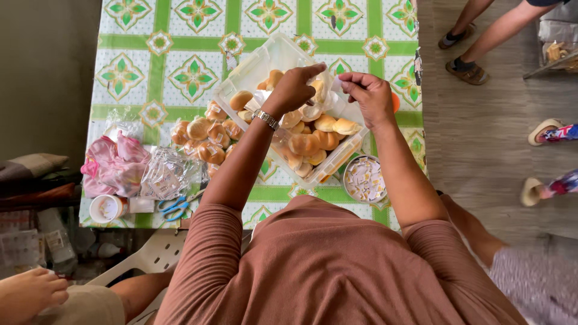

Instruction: The person picks up individual bread rolls from a clear container and places them into small plastic bags. The person then twists and ties each bag closed by hand and places the finished items on the table.

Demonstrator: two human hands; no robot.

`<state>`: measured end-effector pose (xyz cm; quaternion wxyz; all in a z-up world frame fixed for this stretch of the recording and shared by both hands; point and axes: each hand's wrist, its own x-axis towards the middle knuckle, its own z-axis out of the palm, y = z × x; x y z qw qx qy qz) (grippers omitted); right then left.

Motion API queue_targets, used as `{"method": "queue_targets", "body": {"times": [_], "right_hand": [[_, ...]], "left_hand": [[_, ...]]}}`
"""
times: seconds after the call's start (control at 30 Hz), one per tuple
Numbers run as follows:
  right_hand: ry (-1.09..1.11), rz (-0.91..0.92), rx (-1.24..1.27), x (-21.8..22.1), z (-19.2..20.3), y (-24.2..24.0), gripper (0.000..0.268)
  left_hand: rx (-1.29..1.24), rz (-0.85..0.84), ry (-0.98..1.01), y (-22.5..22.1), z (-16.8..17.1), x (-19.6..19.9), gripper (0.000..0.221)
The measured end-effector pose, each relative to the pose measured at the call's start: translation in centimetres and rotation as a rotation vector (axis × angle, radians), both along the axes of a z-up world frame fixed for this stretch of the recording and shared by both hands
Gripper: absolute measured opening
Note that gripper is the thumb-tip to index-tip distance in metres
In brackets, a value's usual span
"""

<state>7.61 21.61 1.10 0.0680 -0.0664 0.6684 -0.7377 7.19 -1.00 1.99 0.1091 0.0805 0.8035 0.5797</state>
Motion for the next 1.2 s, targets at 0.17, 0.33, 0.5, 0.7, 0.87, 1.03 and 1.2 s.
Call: {"method": "queue_targets", "body": {"times": [0.17,0.33,0.5,0.7,0.87,1.03,1.2], "right_hand": [[0.203,0.026,-0.075,0.2,0.1,-0.9,0.025],[0.841,-0.088,0.583,0.5,-0.3,-1.3,0.017],[0.973,-0.067,0.671,-1.8,-3.6,-2.6,0.018],[0.293,0.181,0.435,-3.4,-4.3,-2.3,0.038],[0.921,0.257,1.128,-3.5,1.5,0.4,0.044],[0.670,0.452,0.972,-3.7,4.4,1.5,0.040],[-0.207,0.423,0.665,-5.7,3.2,0.9,0.039]], "left_hand": [[0.004,-0.051,0.022,-0.1,0.4,0.1,0.068],[-0.011,-0.080,0.040,0.0,1.3,-0.4,0.068],[-0.079,-0.068,-0.043,0.7,3.1,-0.4,0.052],[-0.049,0.034,0.090,0.1,2.4,-0.9,0.046],[-0.457,-0.076,0.362,-2.7,1.6,-1.2,0.052],[-0.757,-0.246,0.343,-4.7,2.8,-0.5,0.025],[-0.239,-0.206,-0.157,-4.8,2.1,0.0,0.044]]}}
